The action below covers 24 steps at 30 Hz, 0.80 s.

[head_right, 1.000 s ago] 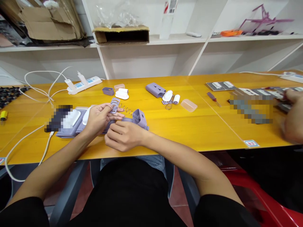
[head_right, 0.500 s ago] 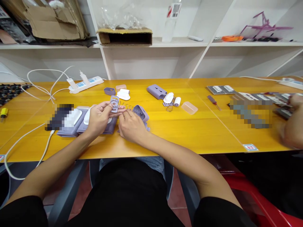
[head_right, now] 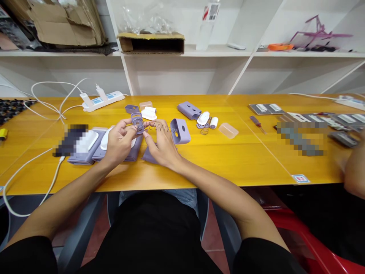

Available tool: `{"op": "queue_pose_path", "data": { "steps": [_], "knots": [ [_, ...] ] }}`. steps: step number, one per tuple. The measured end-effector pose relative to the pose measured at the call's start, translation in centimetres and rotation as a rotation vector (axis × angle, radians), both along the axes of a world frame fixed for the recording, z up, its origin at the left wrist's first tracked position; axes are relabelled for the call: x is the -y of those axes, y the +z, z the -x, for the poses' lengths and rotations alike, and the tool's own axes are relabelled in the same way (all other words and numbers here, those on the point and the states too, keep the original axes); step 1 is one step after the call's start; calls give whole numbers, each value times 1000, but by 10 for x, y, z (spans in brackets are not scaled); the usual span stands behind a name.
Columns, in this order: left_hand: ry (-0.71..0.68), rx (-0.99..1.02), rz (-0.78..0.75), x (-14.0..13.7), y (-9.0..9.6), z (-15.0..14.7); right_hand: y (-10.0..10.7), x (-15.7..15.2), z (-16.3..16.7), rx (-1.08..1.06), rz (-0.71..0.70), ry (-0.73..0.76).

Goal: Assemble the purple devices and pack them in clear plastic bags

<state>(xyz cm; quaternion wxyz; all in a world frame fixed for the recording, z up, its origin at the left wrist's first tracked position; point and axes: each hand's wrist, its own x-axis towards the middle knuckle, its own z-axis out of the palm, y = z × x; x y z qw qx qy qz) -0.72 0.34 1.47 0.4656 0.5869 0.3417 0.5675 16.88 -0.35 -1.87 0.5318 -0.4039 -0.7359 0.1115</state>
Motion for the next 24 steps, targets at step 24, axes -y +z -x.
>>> {"op": "queue_pose_path", "data": {
  "steps": [24],
  "knots": [
    [-124, 27, 203, 0, -6, -3, 18, -16, -8, -477, 539, 312]
  ]
}}
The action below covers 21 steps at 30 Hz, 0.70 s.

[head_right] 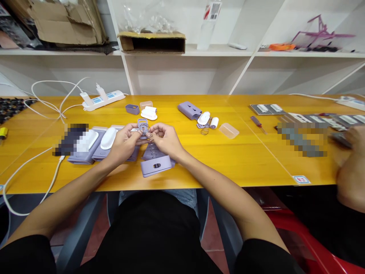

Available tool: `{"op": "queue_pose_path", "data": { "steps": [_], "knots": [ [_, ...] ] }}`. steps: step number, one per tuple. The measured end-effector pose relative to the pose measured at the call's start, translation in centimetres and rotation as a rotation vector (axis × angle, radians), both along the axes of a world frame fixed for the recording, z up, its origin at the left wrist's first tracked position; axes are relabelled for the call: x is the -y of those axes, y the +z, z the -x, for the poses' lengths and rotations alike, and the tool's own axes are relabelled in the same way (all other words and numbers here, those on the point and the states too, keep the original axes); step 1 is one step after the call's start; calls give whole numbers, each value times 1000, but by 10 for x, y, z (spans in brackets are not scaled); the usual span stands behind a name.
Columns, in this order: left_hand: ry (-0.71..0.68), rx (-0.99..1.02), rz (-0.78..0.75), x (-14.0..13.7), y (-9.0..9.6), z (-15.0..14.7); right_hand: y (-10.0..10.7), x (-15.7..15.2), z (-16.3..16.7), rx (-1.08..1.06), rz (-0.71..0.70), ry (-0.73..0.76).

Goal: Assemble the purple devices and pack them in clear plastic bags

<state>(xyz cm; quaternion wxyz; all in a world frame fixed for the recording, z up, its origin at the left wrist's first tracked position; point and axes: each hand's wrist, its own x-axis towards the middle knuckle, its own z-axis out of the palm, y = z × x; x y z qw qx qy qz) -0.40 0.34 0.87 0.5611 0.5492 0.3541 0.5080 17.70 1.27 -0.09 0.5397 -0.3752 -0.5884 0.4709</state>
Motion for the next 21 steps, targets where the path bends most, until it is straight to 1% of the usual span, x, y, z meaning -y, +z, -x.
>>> {"op": "queue_pose_path", "data": {
  "steps": [3, 7, 13, 21],
  "knots": [
    [-12, 0, -5, -1, -1, 0, 2, -1, 1, -46, 76, 22],
    [-25, -27, -7, -2, -4, 1, 5, 2, 2, -72, 141, 23],
    [-61, -78, 35, -1, -6, 1, 10, 6, 2, -131, 244, 82],
    [-69, -130, 0, 2, 7, 5, 11, 4, -1, -167, 193, 110]
  ]
}}
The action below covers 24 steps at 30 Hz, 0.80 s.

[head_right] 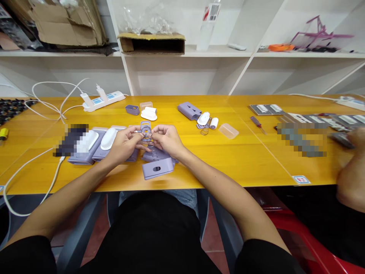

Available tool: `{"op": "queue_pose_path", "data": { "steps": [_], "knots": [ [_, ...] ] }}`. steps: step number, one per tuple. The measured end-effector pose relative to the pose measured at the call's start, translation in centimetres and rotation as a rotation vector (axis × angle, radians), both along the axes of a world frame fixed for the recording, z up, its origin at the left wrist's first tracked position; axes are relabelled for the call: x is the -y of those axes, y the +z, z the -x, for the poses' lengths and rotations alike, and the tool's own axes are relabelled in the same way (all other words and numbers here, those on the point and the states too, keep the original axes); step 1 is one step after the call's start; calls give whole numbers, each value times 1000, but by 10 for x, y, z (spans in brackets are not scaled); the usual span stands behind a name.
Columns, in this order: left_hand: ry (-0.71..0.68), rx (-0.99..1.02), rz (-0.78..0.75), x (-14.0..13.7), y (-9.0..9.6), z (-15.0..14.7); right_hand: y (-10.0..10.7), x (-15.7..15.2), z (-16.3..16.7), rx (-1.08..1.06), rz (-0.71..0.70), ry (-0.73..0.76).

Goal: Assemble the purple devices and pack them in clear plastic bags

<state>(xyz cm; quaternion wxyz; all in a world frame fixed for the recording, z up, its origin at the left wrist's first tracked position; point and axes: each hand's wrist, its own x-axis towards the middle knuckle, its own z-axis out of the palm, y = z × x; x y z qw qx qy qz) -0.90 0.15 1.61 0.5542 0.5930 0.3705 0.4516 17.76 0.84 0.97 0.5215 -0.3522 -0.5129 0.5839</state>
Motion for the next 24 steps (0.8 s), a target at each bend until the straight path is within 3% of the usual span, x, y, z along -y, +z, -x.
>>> {"op": "queue_pose_path", "data": {
  "steps": [12, 24],
  "knots": [
    [-19, -32, 61, -2, 12, 13, 6, -2, -11, -4, 67, 110],
    [-210, -15, 223, -7, 22, 24, 9, -4, -18, -57, 131, 252]
  ]
}}
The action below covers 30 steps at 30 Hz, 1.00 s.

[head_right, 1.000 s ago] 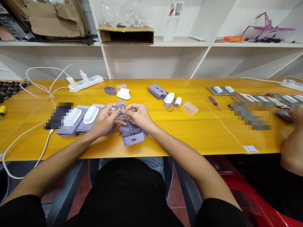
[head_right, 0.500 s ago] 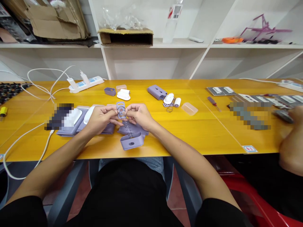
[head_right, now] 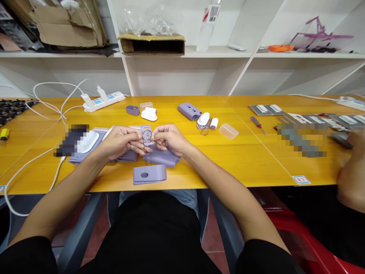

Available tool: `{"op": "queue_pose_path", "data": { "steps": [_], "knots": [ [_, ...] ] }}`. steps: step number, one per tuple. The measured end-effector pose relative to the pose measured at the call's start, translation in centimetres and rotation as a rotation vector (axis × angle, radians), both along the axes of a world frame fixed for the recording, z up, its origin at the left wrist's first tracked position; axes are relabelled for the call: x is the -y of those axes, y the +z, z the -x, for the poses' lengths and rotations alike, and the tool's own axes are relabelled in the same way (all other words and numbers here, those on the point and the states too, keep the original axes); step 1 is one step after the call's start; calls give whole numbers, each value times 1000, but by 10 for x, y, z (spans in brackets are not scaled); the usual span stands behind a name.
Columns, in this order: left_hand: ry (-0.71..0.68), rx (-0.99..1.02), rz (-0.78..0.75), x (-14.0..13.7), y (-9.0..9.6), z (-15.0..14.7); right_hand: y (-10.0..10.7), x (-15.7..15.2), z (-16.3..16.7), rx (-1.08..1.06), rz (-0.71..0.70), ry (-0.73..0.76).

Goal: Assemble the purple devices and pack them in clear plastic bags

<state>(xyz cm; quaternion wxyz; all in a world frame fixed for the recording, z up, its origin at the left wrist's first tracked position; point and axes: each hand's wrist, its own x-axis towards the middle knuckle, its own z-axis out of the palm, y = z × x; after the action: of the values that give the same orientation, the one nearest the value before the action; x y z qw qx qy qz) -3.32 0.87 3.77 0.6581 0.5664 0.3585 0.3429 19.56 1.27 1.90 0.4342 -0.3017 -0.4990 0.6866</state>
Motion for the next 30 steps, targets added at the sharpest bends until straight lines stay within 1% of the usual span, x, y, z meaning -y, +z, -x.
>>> {"op": "queue_pose_path", "data": {
  "steps": [9, 12, 15, 17, 20, 22, 24, 26, 27, 30],
  "knots": [
    [-41, 43, 17, -3, -3, 0, 0, -1, -1, -45, 52, 18],
    [-36, 59, -27, -2, -5, 0, 0, -3, -2, -47, 58, 7],
    [-61, 52, -114, -1, -6, -2, 0, -5, -4, -53, 54, -13],
    [-50, 11, -185, 1, -8, -3, 1, -6, -5, -66, 53, -57],
    [53, -63, -316, 2, -14, -7, 2, -8, -8, -82, 50, -153],
    [148, -105, -469, 2, -20, -10, 3, -10, -8, -85, 47, -206],
    [202, -144, -672, 1, -26, -11, 2, -11, -8, -84, 45, -229],
    [206, -183, -847, 0, -30, -12, 1, -11, -6, -75, 40, -221],
    [195, -204, -907, 0, -31, -11, 0, -11, -5, -69, 36, -210],
    [189, -264, -1013, -1, -33, -10, -4, -10, -1, -60, 34, -176]
  ]
}}
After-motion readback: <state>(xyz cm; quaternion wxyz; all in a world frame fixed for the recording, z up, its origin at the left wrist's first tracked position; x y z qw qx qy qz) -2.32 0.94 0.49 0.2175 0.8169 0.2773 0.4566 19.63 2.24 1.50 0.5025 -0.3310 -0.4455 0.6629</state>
